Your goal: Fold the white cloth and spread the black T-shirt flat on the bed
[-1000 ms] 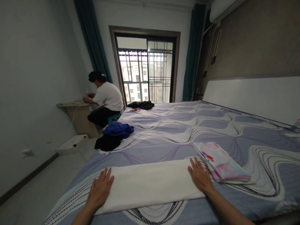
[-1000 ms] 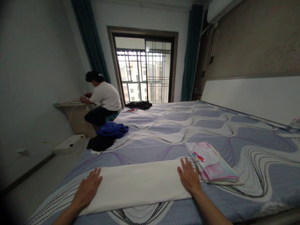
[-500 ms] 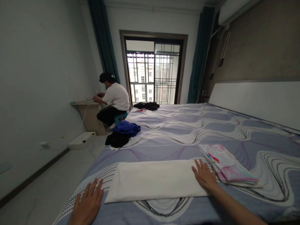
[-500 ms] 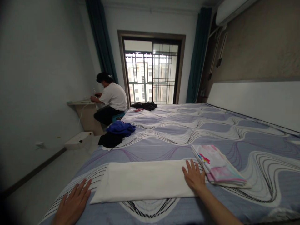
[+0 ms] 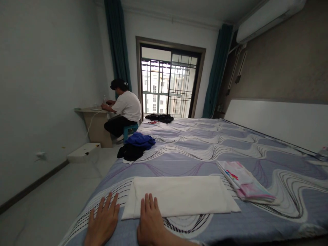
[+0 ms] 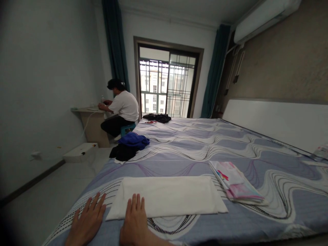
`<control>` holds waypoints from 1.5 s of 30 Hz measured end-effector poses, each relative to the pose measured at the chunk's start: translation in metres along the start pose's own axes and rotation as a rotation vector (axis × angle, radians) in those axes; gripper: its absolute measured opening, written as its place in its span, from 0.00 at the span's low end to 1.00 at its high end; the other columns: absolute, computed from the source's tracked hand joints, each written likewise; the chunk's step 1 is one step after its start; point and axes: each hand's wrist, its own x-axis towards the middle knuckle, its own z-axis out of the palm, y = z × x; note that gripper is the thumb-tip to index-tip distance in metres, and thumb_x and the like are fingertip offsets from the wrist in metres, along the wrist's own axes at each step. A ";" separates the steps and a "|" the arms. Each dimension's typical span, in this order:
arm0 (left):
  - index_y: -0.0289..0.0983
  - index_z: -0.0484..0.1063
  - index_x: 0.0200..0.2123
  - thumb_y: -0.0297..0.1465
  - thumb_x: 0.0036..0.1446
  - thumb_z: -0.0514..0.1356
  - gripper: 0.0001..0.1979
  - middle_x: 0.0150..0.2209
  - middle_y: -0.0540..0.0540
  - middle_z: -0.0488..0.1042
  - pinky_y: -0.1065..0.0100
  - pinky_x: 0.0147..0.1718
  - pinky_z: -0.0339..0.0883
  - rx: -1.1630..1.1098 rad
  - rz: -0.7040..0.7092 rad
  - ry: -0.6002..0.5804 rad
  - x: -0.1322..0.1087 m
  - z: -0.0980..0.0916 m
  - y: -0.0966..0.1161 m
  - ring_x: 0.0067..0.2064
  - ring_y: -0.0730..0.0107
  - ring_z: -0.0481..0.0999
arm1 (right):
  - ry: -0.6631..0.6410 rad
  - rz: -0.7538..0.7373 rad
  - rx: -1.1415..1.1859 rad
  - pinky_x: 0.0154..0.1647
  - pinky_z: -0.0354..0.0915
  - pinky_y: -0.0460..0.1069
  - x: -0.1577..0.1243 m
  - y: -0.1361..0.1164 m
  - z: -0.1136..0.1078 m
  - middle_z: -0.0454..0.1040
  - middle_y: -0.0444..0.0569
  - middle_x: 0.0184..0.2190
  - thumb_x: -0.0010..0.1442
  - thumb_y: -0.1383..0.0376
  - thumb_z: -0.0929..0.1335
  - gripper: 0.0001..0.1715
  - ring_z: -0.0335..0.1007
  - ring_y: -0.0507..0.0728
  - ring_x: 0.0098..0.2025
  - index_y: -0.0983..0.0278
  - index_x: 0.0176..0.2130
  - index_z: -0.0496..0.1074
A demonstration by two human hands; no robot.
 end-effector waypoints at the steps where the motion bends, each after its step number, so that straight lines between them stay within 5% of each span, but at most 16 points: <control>1: 0.42 0.49 0.67 0.37 0.64 0.36 0.29 0.70 0.50 0.47 0.42 0.64 0.43 0.002 0.003 0.009 0.000 0.000 0.000 0.70 0.53 0.46 | 0.002 0.027 -0.008 0.67 0.40 0.71 0.010 -0.011 0.007 0.39 0.74 0.68 0.56 0.58 0.66 0.51 0.30 0.76 0.69 0.83 0.66 0.46; 6: 0.42 0.52 0.67 0.37 0.64 0.37 0.29 0.70 0.48 0.49 0.41 0.63 0.44 -0.019 0.002 0.012 -0.002 -0.004 0.002 0.70 0.52 0.48 | 0.059 0.102 -0.054 0.65 0.48 0.71 0.041 -0.033 0.028 0.45 0.75 0.66 0.56 0.66 0.65 0.45 0.39 0.76 0.69 0.83 0.66 0.48; 12: 0.41 0.51 0.67 0.37 0.64 0.37 0.29 0.70 0.46 0.49 0.41 0.63 0.43 -0.006 0.001 0.010 -0.005 -0.009 0.004 0.70 0.51 0.48 | 0.055 0.066 -0.087 0.63 0.48 0.74 0.033 -0.026 0.022 0.47 0.76 0.66 0.51 0.61 0.69 0.52 0.42 0.79 0.67 0.79 0.67 0.49; 18: 0.41 0.50 0.67 0.38 0.64 0.34 0.30 0.70 0.48 0.48 0.43 0.63 0.44 0.026 -0.004 0.019 -0.002 -0.003 0.003 0.70 0.52 0.48 | 0.030 -0.111 -0.269 0.50 0.66 0.72 0.051 -0.025 0.023 0.61 0.79 0.59 0.64 0.69 0.59 0.32 0.60 0.75 0.61 0.75 0.65 0.55; 23: 0.42 0.50 0.67 0.37 0.64 0.36 0.30 0.70 0.48 0.48 0.42 0.63 0.45 0.046 -0.002 0.018 0.002 0.003 0.001 0.70 0.52 0.48 | -0.048 -0.127 -0.335 0.50 0.68 0.69 0.065 -0.028 0.031 0.62 0.81 0.57 0.63 0.71 0.59 0.28 0.61 0.76 0.60 0.84 0.59 0.61; 27: 0.42 0.52 0.67 0.37 0.64 0.37 0.29 0.70 0.47 0.50 0.41 0.63 0.45 -0.010 -0.012 0.039 0.002 0.003 0.002 0.70 0.52 0.49 | -0.034 -0.068 -0.282 0.53 0.63 0.71 0.062 -0.036 0.026 0.61 0.76 0.60 0.57 0.62 0.67 0.35 0.57 0.78 0.62 0.81 0.58 0.65; 29: 0.42 0.55 0.66 0.36 0.64 0.39 0.28 0.69 0.45 0.54 0.41 0.63 0.46 -0.057 -0.010 0.075 0.000 0.001 0.002 0.69 0.51 0.51 | -0.007 -0.032 -0.156 0.54 0.63 0.68 0.064 -0.038 0.013 0.68 0.70 0.56 0.49 0.58 0.71 0.35 0.62 0.76 0.59 0.75 0.52 0.72; 32: 0.43 0.67 0.59 0.37 0.64 0.42 0.25 0.65 0.45 0.63 0.48 0.63 0.52 -0.224 0.146 0.144 -0.004 -0.002 -0.001 0.67 0.55 0.58 | 0.067 0.098 0.030 0.53 0.64 0.59 0.081 -0.026 -0.015 0.77 0.56 0.46 0.54 0.61 0.67 0.20 0.68 0.65 0.52 0.65 0.45 0.77; 36: 0.45 0.77 0.38 0.47 0.61 0.50 0.19 0.58 0.47 0.72 0.52 0.62 0.59 -0.466 0.366 0.200 -0.008 -0.005 -0.006 0.64 0.56 0.63 | 0.130 0.192 0.062 0.57 0.57 0.60 0.122 0.013 -0.042 0.73 0.52 0.54 0.60 0.66 0.62 0.23 0.62 0.63 0.58 0.61 0.54 0.71; 40: 0.44 0.75 0.30 0.49 0.58 0.54 0.18 0.56 0.47 0.74 0.48 0.60 0.61 -0.516 0.346 0.202 -0.008 -0.004 -0.008 0.62 0.53 0.65 | 0.075 0.232 0.087 0.56 0.56 0.61 0.155 0.044 -0.038 0.72 0.49 0.55 0.56 0.58 0.69 0.21 0.61 0.65 0.58 0.56 0.50 0.75; 45: 0.44 0.75 0.27 0.45 0.58 0.56 0.15 0.56 0.47 0.73 0.45 0.59 0.61 -0.529 0.349 0.179 -0.005 -0.003 -0.009 0.62 0.51 0.64 | 0.056 0.229 0.117 0.57 0.53 0.61 0.171 0.053 -0.019 0.74 0.49 0.51 0.56 0.59 0.69 0.09 0.62 0.63 0.56 0.57 0.37 0.79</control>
